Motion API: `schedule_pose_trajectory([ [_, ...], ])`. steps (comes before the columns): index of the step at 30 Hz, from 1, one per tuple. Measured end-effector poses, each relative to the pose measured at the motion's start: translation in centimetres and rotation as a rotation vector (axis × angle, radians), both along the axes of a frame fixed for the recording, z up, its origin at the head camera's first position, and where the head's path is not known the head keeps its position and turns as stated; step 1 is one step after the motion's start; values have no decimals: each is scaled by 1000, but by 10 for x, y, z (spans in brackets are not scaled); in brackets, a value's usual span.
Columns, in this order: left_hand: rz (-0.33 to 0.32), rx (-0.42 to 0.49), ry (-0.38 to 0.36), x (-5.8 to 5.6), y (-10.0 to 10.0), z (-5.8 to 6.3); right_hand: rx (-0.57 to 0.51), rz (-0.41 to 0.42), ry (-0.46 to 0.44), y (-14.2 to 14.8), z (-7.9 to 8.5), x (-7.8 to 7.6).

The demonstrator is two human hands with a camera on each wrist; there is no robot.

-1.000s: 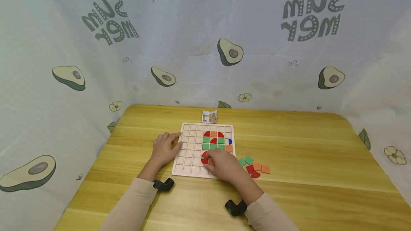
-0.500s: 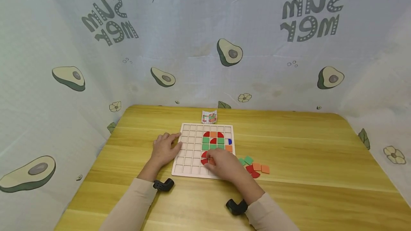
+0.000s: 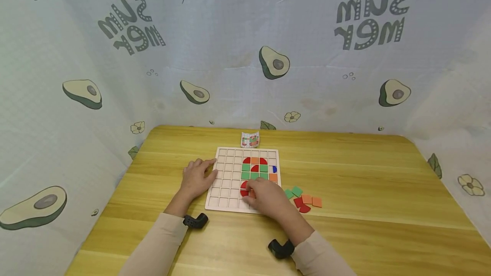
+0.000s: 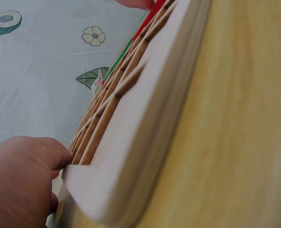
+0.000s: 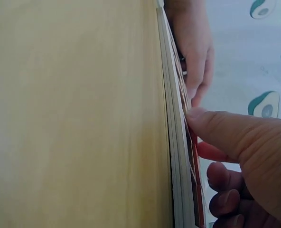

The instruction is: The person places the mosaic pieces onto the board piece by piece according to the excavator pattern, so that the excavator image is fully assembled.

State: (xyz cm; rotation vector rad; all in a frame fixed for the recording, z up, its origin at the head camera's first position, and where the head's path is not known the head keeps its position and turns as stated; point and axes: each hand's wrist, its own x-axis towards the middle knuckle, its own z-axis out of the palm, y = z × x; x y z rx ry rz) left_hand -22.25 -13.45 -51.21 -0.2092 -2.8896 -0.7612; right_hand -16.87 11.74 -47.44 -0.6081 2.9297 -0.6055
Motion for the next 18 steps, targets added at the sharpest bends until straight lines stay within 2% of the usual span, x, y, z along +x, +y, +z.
schedule_pose_trajectory([
  [12,2,2,13,1,-2,0,-8,-31,-7,2,3,-2],
  [18,-4,6,11,1,0,0,-71,-95,-69,32,12,-4],
])
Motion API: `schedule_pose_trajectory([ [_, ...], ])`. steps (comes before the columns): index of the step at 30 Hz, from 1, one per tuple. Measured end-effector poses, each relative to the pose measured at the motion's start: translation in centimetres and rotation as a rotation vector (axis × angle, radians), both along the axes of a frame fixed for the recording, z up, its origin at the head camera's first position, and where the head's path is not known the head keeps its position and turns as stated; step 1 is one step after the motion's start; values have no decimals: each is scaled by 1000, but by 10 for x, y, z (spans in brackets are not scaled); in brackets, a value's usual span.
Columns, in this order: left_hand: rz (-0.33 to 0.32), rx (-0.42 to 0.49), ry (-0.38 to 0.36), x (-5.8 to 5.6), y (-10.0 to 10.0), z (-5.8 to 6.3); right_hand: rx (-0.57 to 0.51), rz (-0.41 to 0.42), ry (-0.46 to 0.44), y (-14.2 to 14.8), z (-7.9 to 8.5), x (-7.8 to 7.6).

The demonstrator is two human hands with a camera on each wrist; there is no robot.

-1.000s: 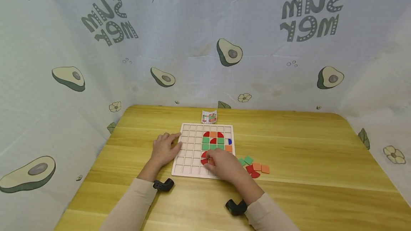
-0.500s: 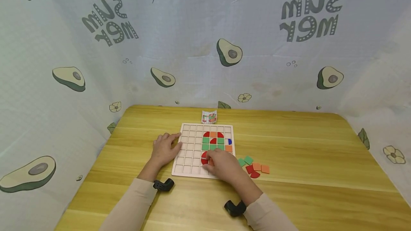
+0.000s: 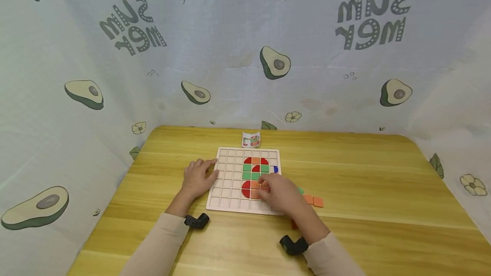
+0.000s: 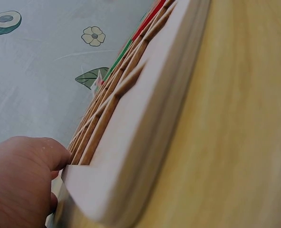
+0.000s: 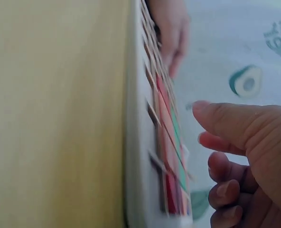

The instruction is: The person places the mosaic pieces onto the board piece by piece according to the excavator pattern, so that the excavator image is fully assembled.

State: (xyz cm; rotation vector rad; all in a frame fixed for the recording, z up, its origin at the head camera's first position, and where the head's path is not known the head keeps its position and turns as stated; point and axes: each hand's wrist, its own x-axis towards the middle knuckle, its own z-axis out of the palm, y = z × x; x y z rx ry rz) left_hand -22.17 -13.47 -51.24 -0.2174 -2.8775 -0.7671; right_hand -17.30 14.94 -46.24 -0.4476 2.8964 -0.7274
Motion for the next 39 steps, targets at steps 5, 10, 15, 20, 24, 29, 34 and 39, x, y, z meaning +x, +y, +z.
schedule_pose_trajectory([
  [5,0,0,-6,1,1,1,-36,-53,-50,48,6,2],
  [10,2,-2,-3,1,1,1,-51,-91,-118,93,6,9],
  [15,1,0,-1,2,0,1,-38,-60,-118,123,2,15],
  [20,1,-2,3,2,0,1,-57,-60,-161,134,-6,21],
  [24,2,-4,5,2,0,1,-76,-61,-164,134,-9,24],
  [29,1,1,10,2,0,0,-59,-58,-142,132,-10,23],
  [34,1,0,13,1,0,-1,-39,-46,-118,131,-10,24],
  [39,1,2,15,2,0,-1,-35,-41,-114,130,-9,25],
])
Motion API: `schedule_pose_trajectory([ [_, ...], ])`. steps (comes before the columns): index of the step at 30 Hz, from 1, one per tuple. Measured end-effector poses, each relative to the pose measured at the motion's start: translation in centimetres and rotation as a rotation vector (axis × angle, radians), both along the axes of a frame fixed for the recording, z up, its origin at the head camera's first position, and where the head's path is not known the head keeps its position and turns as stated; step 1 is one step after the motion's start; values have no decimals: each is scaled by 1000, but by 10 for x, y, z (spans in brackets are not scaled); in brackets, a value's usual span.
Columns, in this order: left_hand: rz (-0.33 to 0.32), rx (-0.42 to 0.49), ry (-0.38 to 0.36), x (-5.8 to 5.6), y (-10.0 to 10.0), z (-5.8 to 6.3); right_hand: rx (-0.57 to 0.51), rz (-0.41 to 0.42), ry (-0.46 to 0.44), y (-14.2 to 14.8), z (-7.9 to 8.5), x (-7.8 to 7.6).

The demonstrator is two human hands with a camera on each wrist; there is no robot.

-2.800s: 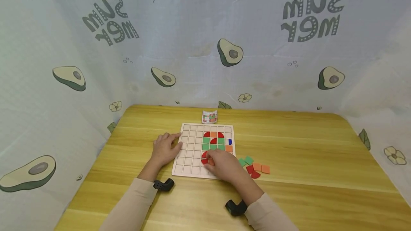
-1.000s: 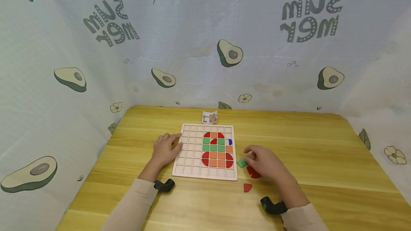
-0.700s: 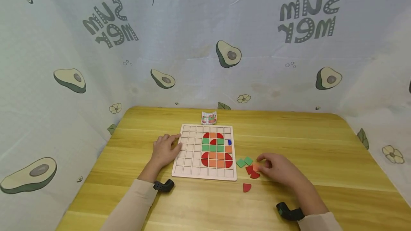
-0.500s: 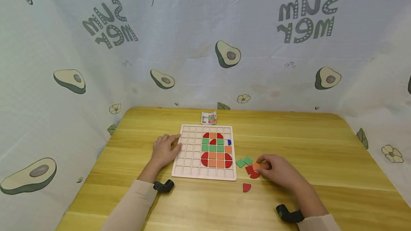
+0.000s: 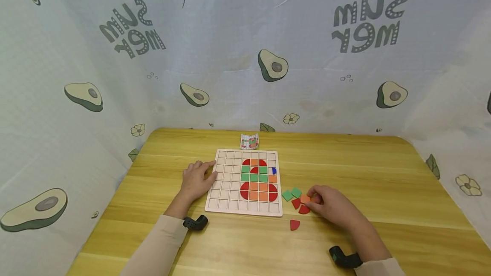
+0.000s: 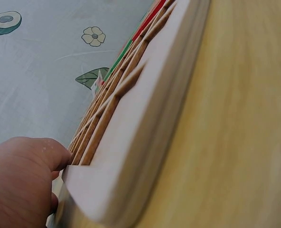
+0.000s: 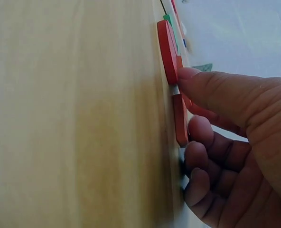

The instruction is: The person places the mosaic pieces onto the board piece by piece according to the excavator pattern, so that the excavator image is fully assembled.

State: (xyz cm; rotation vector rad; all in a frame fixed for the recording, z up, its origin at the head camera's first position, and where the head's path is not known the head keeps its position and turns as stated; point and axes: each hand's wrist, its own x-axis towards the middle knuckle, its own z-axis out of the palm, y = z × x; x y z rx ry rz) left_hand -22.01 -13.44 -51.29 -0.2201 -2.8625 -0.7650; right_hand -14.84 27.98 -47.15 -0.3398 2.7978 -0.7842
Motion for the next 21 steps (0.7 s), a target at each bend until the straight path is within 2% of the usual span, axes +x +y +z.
schedule_pose_trajectory([
  [9,0,-4,-2,0,0,0,8,2,11,-18,8,-5],
  [21,2,-4,-12,-1,-1,1,26,92,6,-70,16,-28],
])
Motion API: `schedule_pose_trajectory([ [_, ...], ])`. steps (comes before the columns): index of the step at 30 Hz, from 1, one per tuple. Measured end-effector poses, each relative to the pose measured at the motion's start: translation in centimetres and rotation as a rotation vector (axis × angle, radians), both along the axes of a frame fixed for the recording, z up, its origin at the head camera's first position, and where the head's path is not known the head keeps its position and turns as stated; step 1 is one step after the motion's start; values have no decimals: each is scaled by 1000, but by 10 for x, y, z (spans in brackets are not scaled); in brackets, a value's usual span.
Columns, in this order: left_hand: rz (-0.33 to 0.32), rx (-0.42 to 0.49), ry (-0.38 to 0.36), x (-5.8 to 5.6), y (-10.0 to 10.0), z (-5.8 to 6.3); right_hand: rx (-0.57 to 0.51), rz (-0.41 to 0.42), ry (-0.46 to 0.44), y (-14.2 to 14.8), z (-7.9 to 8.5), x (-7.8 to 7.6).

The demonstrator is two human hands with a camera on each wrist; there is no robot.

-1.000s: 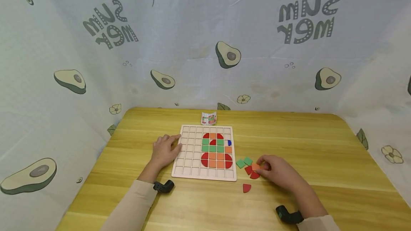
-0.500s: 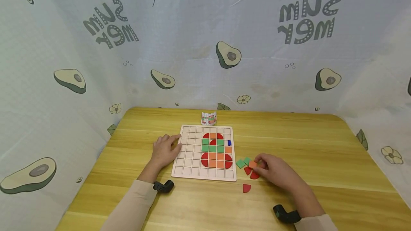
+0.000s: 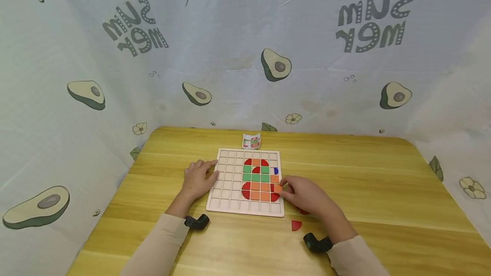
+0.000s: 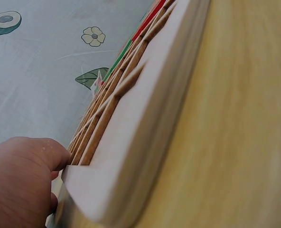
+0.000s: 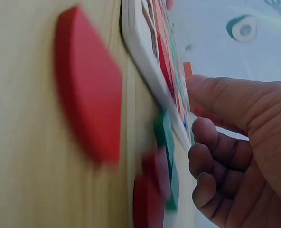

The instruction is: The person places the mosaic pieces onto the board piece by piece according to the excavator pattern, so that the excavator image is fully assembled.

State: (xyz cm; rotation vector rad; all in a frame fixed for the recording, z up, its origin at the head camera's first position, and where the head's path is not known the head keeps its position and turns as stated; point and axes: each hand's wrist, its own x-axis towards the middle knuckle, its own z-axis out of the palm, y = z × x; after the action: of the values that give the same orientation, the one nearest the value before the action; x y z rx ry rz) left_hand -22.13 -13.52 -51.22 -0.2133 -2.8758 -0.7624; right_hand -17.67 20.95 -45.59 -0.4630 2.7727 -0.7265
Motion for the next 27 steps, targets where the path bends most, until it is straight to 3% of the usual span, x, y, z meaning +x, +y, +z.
schedule_pose_trajectory([
  [15,1,-12,-16,-1,0,-1,85,93,83,-53,-5,-37],
  [27,-1,-16,-4,-2,-1,-2,69,121,140,-83,-11,-61],
])
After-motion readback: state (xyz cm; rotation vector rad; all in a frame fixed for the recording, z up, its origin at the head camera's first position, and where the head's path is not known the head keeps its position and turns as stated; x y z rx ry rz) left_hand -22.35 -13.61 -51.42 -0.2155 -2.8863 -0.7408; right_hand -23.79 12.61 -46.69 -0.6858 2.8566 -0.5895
